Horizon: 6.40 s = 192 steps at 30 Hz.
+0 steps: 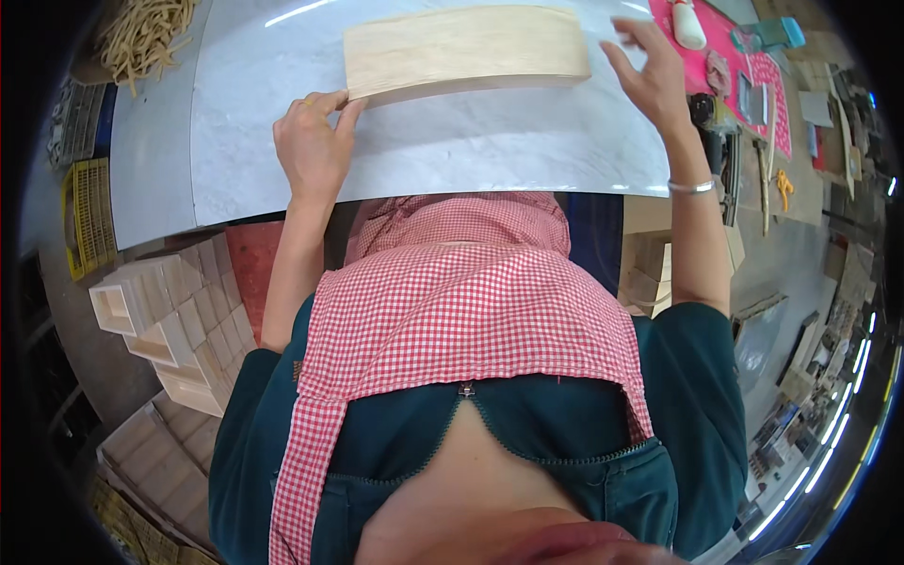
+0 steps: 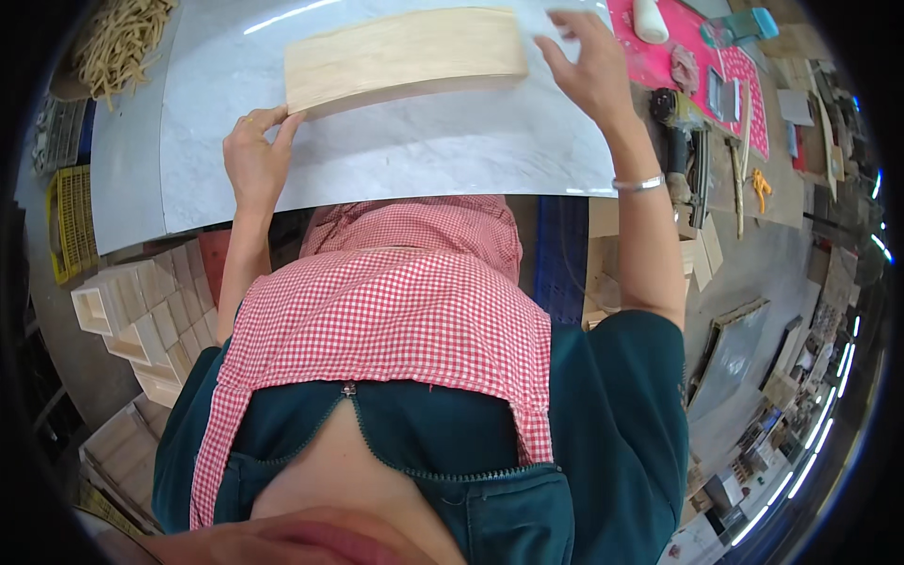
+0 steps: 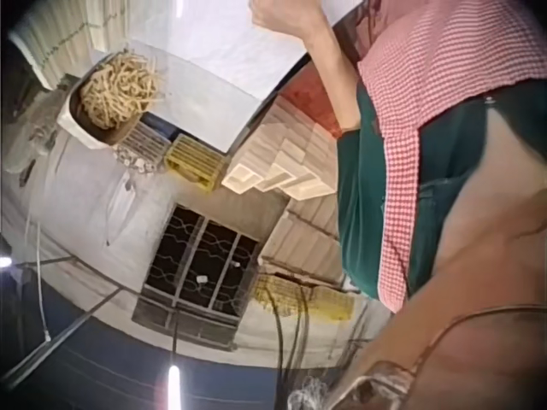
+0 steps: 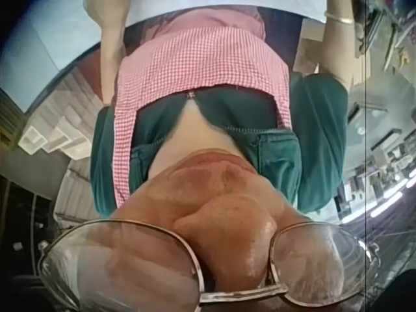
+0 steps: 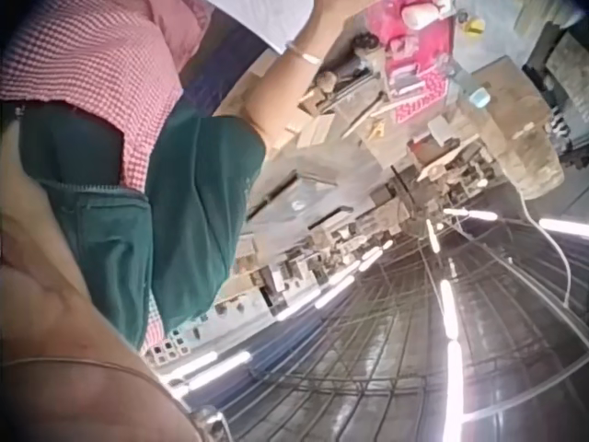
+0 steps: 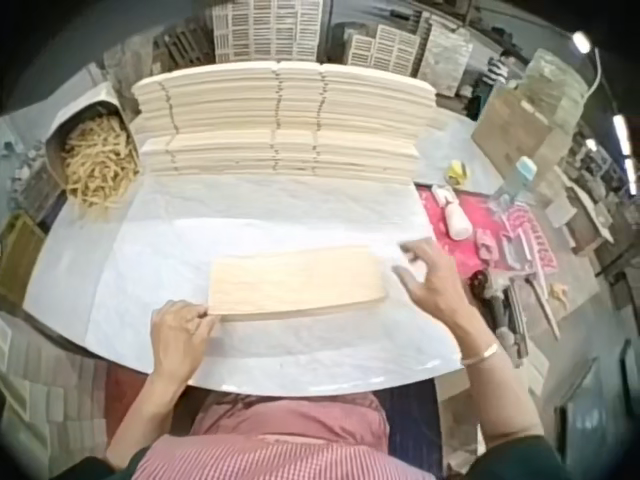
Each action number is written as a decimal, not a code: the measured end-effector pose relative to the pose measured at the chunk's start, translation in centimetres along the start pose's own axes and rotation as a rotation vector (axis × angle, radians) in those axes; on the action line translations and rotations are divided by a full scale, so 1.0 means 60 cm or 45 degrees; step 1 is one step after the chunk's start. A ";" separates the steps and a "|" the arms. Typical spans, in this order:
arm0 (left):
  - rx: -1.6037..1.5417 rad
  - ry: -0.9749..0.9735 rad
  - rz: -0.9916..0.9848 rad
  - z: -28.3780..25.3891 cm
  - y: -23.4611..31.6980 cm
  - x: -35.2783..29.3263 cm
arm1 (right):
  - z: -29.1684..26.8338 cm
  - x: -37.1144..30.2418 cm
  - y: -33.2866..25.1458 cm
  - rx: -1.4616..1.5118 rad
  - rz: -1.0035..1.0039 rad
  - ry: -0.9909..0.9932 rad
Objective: Assemble wooden boxes by applying glue and using a staple gun to secure components.
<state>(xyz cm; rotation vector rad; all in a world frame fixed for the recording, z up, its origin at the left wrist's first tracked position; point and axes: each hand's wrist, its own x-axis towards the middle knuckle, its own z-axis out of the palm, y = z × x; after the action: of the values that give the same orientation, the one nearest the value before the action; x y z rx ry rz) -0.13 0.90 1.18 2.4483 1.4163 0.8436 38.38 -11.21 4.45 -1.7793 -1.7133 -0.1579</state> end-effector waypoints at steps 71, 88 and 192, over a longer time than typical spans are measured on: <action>-0.296 -0.571 0.654 0.162 0.212 0.122 | 0.118 -0.022 -0.048 0.167 0.506 0.310; -0.242 -0.560 0.707 0.151 0.215 0.117 | 0.037 -0.100 -0.086 0.043 0.421 -0.184; -0.440 -0.780 0.703 0.148 0.200 0.149 | -0.102 -0.007 -0.221 0.332 1.388 -0.331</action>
<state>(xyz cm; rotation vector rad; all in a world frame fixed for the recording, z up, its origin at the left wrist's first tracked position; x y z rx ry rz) 17.07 3.16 2.42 2.5103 0.3598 0.3126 28.13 -15.71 13.84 -2.3104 -0.6512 0.7457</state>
